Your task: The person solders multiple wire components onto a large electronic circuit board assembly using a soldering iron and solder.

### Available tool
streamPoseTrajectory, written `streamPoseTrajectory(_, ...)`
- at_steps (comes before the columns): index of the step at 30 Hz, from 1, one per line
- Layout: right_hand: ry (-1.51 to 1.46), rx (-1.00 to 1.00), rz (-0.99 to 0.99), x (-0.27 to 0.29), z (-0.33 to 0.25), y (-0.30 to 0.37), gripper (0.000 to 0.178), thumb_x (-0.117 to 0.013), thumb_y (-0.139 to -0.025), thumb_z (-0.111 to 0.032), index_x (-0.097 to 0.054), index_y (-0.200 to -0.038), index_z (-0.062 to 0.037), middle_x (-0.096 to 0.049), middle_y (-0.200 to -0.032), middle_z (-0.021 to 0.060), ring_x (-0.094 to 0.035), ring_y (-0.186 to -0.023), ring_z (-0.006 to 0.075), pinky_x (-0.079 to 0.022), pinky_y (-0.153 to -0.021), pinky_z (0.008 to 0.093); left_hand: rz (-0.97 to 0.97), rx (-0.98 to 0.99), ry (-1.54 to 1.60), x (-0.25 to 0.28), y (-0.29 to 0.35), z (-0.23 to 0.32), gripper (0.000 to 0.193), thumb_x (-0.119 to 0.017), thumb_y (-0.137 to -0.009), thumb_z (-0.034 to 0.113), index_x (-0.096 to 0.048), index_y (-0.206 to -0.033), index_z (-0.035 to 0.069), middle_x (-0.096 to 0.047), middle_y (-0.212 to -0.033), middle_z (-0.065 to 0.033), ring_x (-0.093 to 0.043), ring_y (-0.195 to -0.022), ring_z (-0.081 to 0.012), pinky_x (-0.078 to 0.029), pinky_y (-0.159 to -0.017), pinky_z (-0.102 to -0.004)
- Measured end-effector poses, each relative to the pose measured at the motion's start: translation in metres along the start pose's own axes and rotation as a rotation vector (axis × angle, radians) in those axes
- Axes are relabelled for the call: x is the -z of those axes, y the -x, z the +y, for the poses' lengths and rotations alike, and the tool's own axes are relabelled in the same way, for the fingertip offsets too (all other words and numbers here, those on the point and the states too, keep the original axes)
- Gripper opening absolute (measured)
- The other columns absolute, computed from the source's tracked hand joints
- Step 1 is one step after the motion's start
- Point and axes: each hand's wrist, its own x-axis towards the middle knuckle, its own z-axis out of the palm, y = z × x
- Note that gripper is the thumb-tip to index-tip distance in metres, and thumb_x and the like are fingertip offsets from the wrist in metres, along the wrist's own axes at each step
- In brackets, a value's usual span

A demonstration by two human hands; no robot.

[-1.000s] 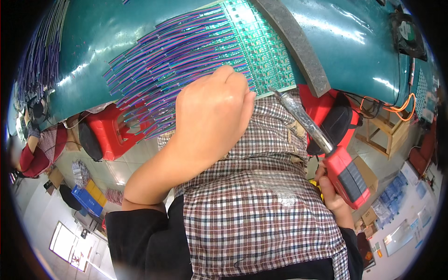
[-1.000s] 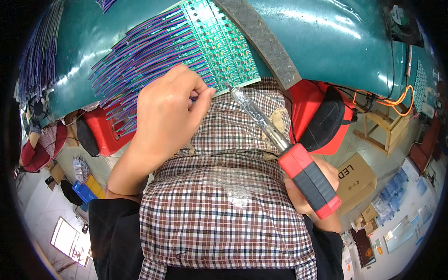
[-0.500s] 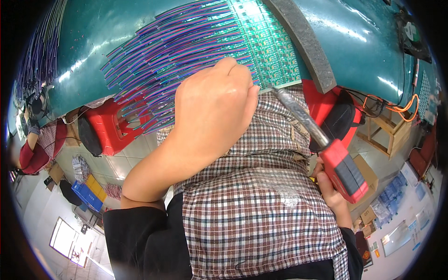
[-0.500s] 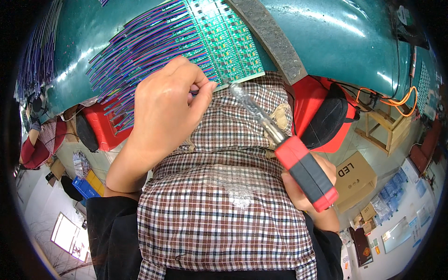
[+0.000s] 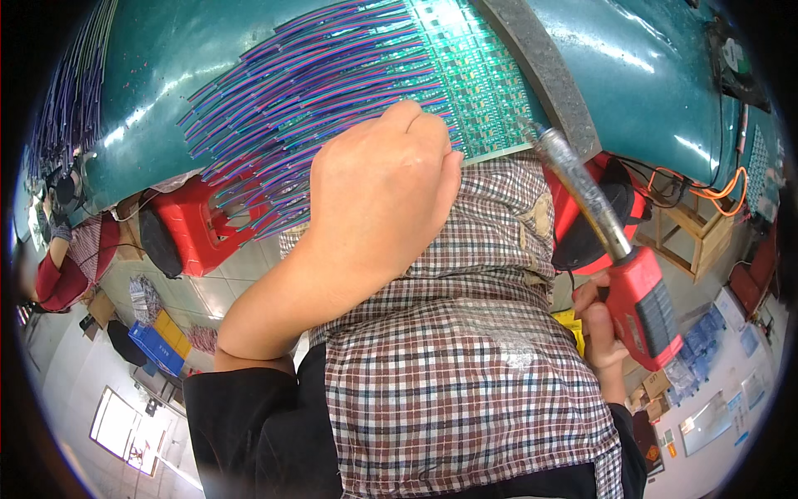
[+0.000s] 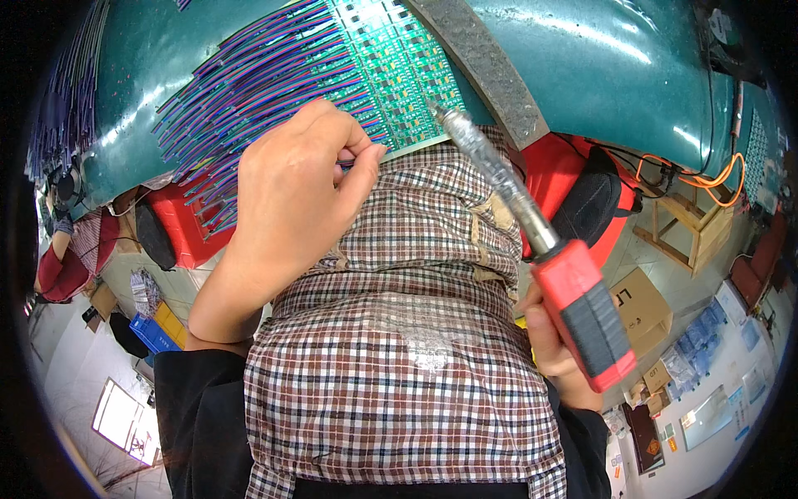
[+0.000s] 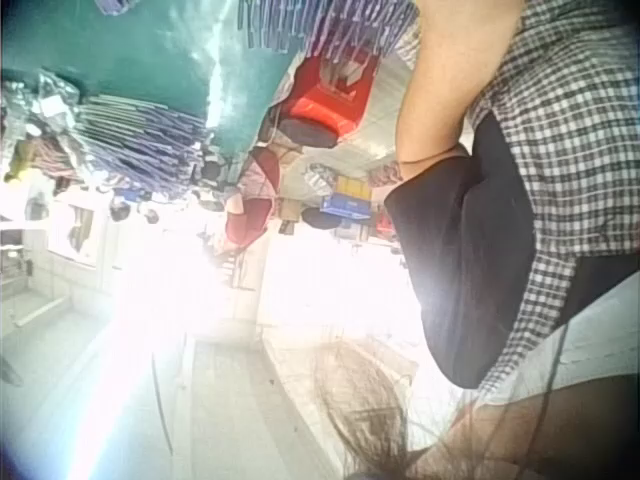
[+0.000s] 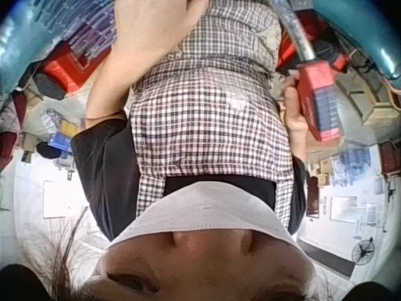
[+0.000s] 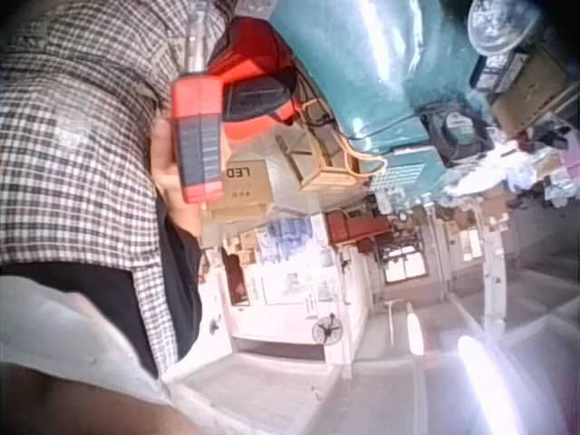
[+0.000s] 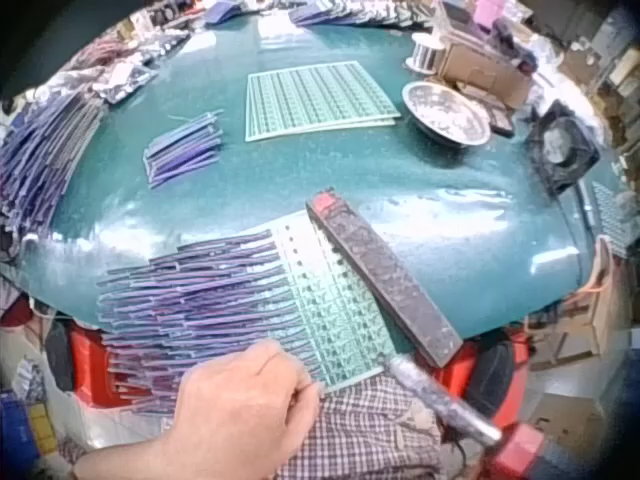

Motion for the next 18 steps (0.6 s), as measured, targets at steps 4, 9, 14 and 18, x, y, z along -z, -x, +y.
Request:
streamPoseTrajectory(4, -0.158, 0.212, 0.253, -0.004, -0.005, -0.026, 0.039, -0.065, -0.096, -0.025, -0.056, -0.121, 0.0034, -0.054, -0.071, 0.0054, -0.046, -0.055, 0.0116, -0.041, -0.058, 0.0287, 0.001, 0.001, 0.007, 0.001, -0.002, 0.001, 0.018, -0.079, -0.085, 0.010, -0.063, -0.079, 0.006, -0.063, -0.075, -0.0060, -0.065, -0.058, -0.0208, -0.049, -0.054, -0.0347)
streamPoseTrajectory(9, -0.117, 0.477, 0.450, 0.034, -0.032, -0.079, 0.039, -0.055, -0.102, -0.022, -0.056, -0.131, 0.0056, -0.057, -0.081, 0.0079, -0.041, -0.055, 0.0084, -0.040, -0.058, 0.0293, -0.041, 0.065, 0.017, 0.006, -0.004, 0.008, 0.014, -0.076, -0.085, 0.011, -0.063, -0.082, 0.007, -0.063, -0.077, -0.0083, -0.067, -0.066, -0.0263, -0.053, -0.059, -0.0383)
streamPoseTrajectory(14, -0.152, 0.624, 0.519, 0.086, -0.045, -0.134, 0.042, -0.046, -0.104, -0.017, -0.052, -0.133, 0.0127, -0.062, -0.087, 0.0125, -0.040, -0.055, 0.0090, -0.042, -0.062, 0.0276, -0.079, 0.126, -0.022, 0.020, 0.003, 0.006, 0.010, -0.076, -0.085, 0.007, -0.066, -0.085, 0.008, -0.064, -0.074, -0.0069, -0.067, -0.067, -0.0267, -0.052, -0.060, -0.0380)
streamPoseTrajectory(18, -0.248, 0.612, 0.579, 0.095, -0.045, -0.173, 0.040, -0.052, -0.106, -0.020, -0.056, -0.133, 0.0101, -0.062, -0.085, 0.0106, -0.043, -0.055, 0.0076, -0.043, -0.061, 0.0278, -0.160, 0.030, -0.014, 0.043, -0.008, -0.004, 0.009, -0.076, -0.083, 0.008, -0.067, -0.085, 0.006, -0.066, -0.079, -0.0081, -0.068, -0.075, -0.0298, -0.053, -0.067, -0.0403)
